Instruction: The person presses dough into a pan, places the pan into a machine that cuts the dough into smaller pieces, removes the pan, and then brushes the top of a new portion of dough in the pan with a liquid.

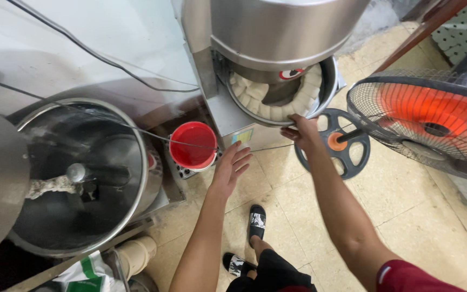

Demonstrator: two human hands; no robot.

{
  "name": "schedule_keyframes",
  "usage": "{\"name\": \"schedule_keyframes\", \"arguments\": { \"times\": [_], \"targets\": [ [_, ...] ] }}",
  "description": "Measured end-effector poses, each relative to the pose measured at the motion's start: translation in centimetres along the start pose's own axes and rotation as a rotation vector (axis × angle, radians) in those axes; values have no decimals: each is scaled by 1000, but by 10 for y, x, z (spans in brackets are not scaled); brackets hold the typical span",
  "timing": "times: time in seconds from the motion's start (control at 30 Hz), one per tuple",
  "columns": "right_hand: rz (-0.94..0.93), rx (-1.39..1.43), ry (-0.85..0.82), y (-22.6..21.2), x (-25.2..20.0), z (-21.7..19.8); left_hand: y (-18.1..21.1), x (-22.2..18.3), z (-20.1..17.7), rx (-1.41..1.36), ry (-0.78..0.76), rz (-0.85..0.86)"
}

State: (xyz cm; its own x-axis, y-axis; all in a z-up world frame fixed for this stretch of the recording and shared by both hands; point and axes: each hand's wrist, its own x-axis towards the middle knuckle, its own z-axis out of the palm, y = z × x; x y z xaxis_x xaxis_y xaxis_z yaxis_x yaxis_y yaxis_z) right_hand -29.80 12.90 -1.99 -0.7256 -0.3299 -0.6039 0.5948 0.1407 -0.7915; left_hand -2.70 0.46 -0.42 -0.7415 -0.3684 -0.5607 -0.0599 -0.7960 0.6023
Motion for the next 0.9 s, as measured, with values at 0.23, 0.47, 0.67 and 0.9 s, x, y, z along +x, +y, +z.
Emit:
{"name": "schedule_keyframes", "arguments": {
  "times": [0.23, 0.47, 0.67, 0.9],
  "targets": [
    [-105, 174, 13, 20, -42, 5, -19, 15, 0, -3, -10, -12],
    [-66, 213, -80, 43, -51, -47, -24, 61, -2, -9, 117, -72],
    [-67, 3, -55, 38, -54, -68, 13, 115, 12, 128, 99, -24],
    [2, -63, -50, 18, -68, -66, 15, 143, 5, 257, 87, 25]
  ]
}}
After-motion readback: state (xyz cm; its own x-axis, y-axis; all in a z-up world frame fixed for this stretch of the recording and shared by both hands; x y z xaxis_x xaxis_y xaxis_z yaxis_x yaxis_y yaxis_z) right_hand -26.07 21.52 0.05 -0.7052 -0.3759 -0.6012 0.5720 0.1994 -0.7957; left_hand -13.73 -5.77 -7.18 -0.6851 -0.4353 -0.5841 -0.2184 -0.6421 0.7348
